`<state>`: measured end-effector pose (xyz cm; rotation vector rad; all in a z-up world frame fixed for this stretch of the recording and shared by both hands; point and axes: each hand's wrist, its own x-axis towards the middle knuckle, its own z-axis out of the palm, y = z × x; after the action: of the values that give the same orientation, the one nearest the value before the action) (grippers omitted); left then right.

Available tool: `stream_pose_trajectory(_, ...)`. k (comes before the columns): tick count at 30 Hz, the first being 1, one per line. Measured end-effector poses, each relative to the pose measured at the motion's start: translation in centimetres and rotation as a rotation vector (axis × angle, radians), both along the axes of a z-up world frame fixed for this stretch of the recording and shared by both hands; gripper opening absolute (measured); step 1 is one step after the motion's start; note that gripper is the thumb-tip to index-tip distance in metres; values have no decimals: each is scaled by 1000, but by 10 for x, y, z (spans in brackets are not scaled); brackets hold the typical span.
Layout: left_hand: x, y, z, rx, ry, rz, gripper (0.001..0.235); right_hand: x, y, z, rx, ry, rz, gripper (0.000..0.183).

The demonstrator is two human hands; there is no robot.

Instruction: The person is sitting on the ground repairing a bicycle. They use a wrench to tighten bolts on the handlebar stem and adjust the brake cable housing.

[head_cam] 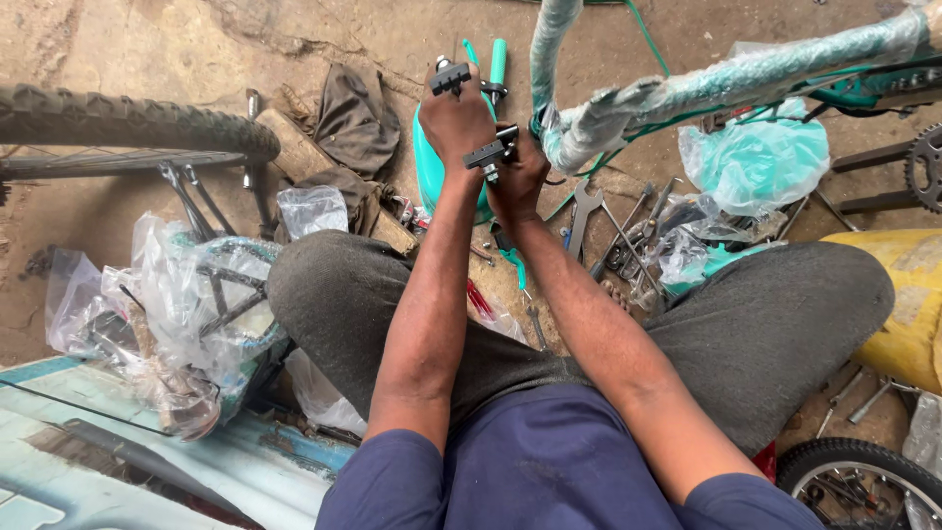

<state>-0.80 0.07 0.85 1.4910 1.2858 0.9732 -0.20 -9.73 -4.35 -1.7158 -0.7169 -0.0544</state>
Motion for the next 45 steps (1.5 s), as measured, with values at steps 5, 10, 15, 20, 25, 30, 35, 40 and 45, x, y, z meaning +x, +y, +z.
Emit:
stream_pose_trajectory(5, 2, 6, -24, -182, -413, -94, 20, 7, 4, 4, -127, -9, 141, 21)
stream_pose_trajectory(10, 18, 46, -62, -1, 90, -379, 22, 4, 7, 0, -145, -115, 126, 18)
stream_pose_trajectory(15, 15, 69, -81, -177, -341, -425, 27, 8, 14, 2, -260, -116, 109, 14)
stream_pose_trajectory(20, -1, 41, -61, -197, -257, -258, 29, 8, 5, -14, -195, 70, 154, 17)
stream_pose_trajectory(25, -14, -11, -15, 7, -411, -15, 23, 21, 2, -21, -164, -105, 257, 18)
stream_pose_trajectory(30, -10, 17, -20, 194, -434, -351, 18, 12, -1, -18, -112, 91, 255, 17)
stream_pose_trajectory(35, 8, 52, -44, 53, -205, -495, 18, 4, 9, -8, -174, -23, 219, 12)
stream_pose_trajectory(40, 11, 38, -27, 161, 162, -439, 22, 7, 1, -32, -50, -90, 226, 17)
stream_pose_trajectory(45, -13, -10, 15, 769, -190, -222, 8, 26, 0, -58, -157, 173, 168, 22)
